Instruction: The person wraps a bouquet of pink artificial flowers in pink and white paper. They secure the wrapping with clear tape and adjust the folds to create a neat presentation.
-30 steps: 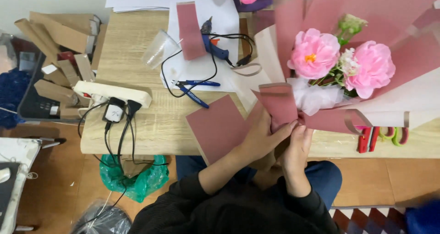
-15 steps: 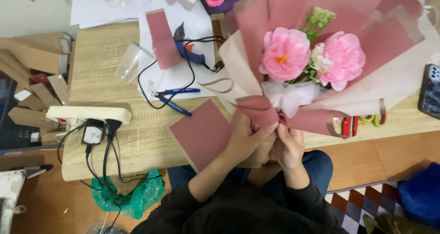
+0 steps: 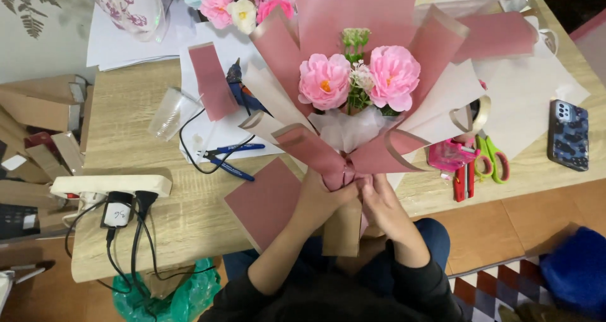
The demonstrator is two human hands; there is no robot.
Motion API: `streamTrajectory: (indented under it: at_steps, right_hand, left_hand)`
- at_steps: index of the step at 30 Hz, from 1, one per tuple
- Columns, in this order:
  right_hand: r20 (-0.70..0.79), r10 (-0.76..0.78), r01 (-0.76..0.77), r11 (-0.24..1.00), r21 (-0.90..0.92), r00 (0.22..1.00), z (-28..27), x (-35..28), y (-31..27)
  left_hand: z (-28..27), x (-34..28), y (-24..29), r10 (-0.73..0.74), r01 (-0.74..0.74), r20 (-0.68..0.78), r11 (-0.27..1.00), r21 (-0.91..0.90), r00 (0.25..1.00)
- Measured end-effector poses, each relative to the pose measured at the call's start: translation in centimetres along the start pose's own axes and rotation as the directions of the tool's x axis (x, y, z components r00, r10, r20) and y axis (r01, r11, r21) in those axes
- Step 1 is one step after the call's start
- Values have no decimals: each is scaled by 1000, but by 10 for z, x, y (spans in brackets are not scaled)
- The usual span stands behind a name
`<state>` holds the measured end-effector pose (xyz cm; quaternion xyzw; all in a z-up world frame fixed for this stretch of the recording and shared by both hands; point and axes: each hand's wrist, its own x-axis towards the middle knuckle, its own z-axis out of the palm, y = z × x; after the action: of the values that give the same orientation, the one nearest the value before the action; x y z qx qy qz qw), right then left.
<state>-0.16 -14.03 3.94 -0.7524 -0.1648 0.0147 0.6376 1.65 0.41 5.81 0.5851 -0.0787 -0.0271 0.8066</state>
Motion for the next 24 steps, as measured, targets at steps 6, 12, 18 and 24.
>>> streamTrajectory:
  at_steps: [6,12,18,24]
  right_hand:
    - [-182,277,-206,920,333,943,-17,0,57]
    - [-234,253,-162,923,349,939,2,2,65]
    - [-408,205,-14,906,423,890,28,18,43]
    - [-478,299,6,843,538,826,31,31,45]
  left_hand:
    - [-1,-4,-37,122,-124,25,982,145,992]
    - [1,0,-52,171,-173,32,950,261,985]
    - [-12,5,-64,145,-139,-9,962,236,989]
    - [-29,2,-25,-36,45,-44,970,239,998]
